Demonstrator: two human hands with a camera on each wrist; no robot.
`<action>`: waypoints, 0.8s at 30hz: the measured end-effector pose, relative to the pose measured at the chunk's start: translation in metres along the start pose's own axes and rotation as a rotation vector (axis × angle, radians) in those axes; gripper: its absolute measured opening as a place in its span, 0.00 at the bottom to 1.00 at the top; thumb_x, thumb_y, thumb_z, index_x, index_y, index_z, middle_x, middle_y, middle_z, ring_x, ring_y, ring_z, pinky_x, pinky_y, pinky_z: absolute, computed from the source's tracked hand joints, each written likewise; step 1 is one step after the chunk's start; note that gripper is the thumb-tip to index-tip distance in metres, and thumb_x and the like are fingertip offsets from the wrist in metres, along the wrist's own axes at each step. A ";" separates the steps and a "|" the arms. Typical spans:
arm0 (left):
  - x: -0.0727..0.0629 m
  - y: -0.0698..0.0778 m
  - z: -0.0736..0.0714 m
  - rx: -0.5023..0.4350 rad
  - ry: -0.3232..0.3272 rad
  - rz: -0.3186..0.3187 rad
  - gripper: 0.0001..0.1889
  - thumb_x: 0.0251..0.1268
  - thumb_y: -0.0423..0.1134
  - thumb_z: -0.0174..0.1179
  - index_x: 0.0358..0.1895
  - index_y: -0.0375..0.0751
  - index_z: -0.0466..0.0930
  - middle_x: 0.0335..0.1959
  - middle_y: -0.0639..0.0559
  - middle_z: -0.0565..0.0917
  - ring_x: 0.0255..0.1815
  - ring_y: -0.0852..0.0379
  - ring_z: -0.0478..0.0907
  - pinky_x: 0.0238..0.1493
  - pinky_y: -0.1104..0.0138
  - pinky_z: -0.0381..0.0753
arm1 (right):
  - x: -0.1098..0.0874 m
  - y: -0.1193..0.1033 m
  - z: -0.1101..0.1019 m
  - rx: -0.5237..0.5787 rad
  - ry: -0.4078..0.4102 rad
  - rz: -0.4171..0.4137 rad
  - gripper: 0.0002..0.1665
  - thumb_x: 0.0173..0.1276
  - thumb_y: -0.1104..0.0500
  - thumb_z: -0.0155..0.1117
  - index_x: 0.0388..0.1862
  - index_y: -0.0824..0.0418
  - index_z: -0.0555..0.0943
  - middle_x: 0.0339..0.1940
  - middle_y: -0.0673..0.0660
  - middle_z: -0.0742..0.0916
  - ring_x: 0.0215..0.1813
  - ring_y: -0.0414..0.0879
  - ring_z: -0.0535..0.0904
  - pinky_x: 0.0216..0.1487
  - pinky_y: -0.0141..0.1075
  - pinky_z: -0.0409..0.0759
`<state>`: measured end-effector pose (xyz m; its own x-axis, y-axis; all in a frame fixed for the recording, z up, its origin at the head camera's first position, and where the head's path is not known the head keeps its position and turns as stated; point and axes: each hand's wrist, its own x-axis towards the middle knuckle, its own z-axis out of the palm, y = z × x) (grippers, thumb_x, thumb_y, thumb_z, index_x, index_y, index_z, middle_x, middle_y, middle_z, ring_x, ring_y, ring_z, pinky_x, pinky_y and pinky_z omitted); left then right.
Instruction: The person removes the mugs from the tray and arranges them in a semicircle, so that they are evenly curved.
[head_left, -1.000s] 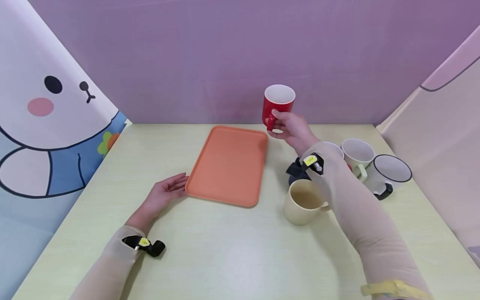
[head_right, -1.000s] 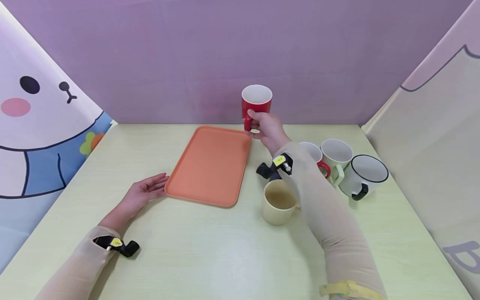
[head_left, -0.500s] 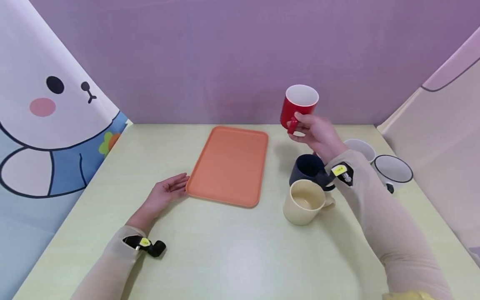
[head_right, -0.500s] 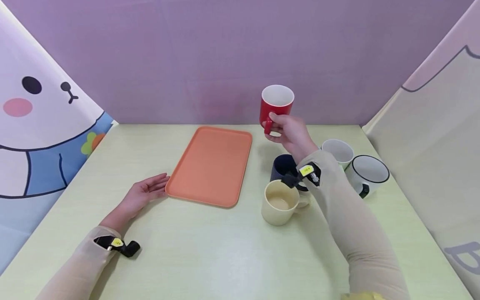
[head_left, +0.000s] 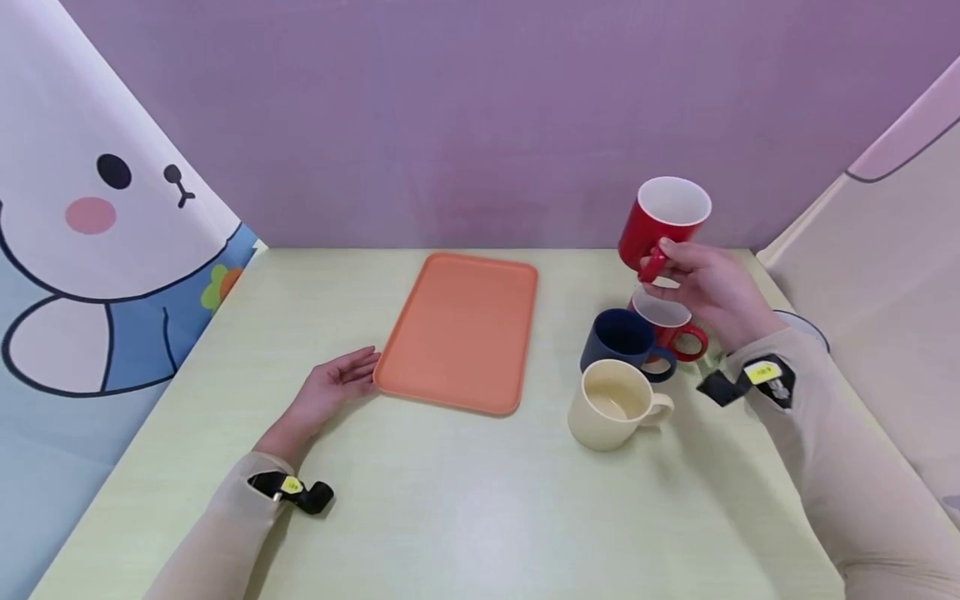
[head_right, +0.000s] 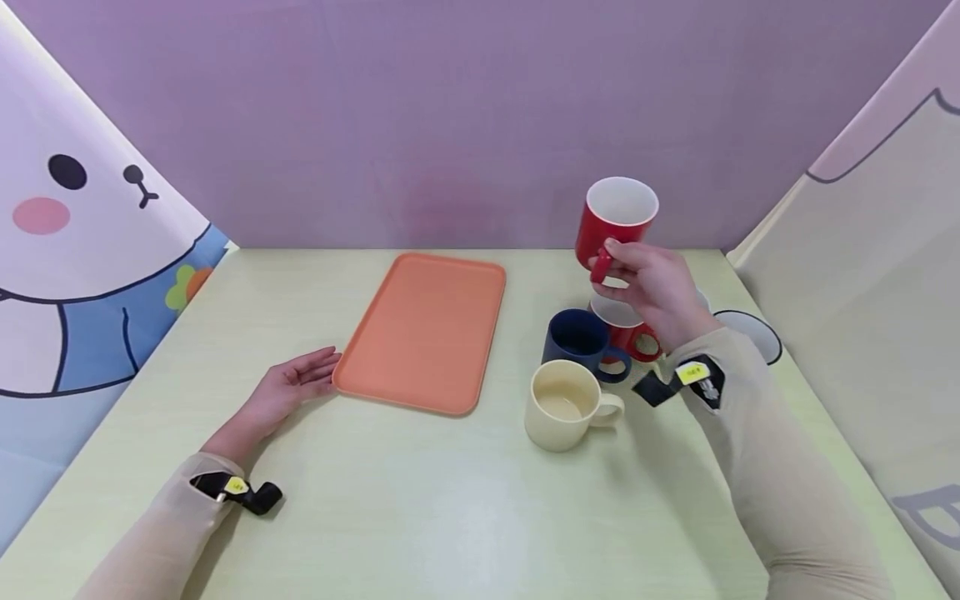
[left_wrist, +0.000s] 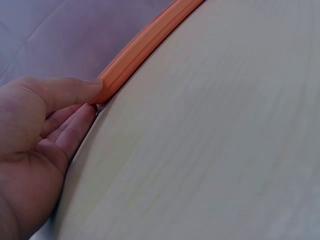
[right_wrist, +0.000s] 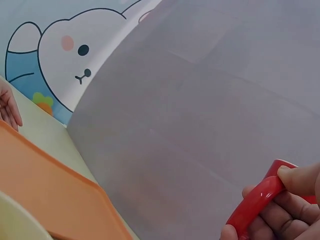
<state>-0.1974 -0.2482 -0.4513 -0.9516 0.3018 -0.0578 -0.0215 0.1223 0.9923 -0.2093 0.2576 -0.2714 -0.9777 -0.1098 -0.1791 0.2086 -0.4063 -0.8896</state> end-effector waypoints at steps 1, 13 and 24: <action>0.000 0.000 0.000 0.000 -0.001 0.001 0.33 0.67 0.21 0.58 0.74 0.26 0.58 0.69 0.28 0.67 0.57 0.65 0.78 0.57 0.70 0.79 | -0.003 -0.002 -0.004 -0.014 0.003 -0.006 0.06 0.73 0.60 0.63 0.42 0.60 0.85 0.36 0.54 0.86 0.41 0.46 0.81 0.44 0.41 0.86; -0.001 -0.001 -0.001 0.007 0.004 0.013 0.33 0.67 0.22 0.59 0.74 0.25 0.57 0.69 0.27 0.67 0.57 0.65 0.78 0.57 0.71 0.79 | -0.032 -0.011 -0.059 0.140 -0.002 -0.008 0.12 0.75 0.66 0.56 0.51 0.61 0.83 0.47 0.55 0.85 0.44 0.51 0.82 0.42 0.50 0.88; -0.001 -0.006 -0.002 -0.025 -0.002 0.068 0.34 0.65 0.23 0.61 0.73 0.23 0.57 0.67 0.28 0.70 0.56 0.65 0.79 0.56 0.70 0.80 | -0.062 -0.011 -0.105 0.230 -0.052 -0.041 0.16 0.78 0.69 0.47 0.55 0.64 0.81 0.52 0.57 0.85 0.48 0.54 0.83 0.44 0.51 0.87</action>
<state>-0.1967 -0.2508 -0.4572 -0.9504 0.3109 0.0099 0.0359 0.0780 0.9963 -0.1537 0.3640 -0.2942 -0.9842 -0.1327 -0.1175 0.1744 -0.6065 -0.7757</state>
